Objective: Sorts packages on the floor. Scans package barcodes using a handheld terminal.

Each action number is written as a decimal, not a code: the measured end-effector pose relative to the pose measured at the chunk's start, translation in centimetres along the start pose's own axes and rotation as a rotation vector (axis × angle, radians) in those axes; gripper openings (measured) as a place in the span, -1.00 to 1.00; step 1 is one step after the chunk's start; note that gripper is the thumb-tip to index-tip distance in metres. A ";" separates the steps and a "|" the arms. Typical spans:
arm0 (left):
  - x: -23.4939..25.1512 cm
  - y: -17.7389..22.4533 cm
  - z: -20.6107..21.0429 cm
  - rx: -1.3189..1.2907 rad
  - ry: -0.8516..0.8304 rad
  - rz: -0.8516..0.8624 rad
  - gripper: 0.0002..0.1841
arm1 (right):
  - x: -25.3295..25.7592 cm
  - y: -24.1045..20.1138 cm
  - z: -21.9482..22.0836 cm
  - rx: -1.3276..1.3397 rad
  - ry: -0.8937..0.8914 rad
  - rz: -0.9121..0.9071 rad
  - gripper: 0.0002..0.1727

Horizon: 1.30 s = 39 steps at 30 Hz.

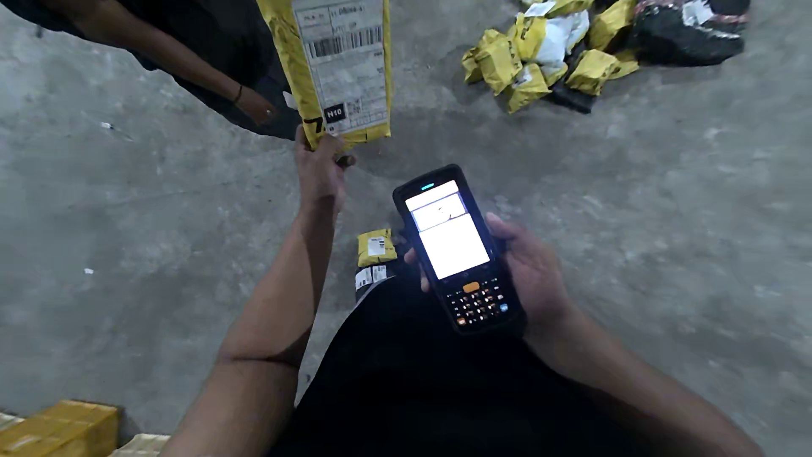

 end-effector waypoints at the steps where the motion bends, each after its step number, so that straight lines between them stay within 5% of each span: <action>1: -0.1 0.2 0.0 0.000 0.002 -0.002 -0.48 | -0.1 0.0 0.1 -0.011 -0.018 -0.018 -0.29; 39: -0.6 0.6 -1.7 -0.007 0.079 -0.066 -0.58 | 0.5 -0.1 0.7 -0.202 0.055 -0.031 -0.20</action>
Point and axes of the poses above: each hand's wrist, its own x-axis towards the middle knuckle, its own z-axis out of the palm, y = z × x, the point moved 3 cm from there along x, towards the middle knuckle, and after that the axes turned 14 degrees about x, right-handed, at the moved point
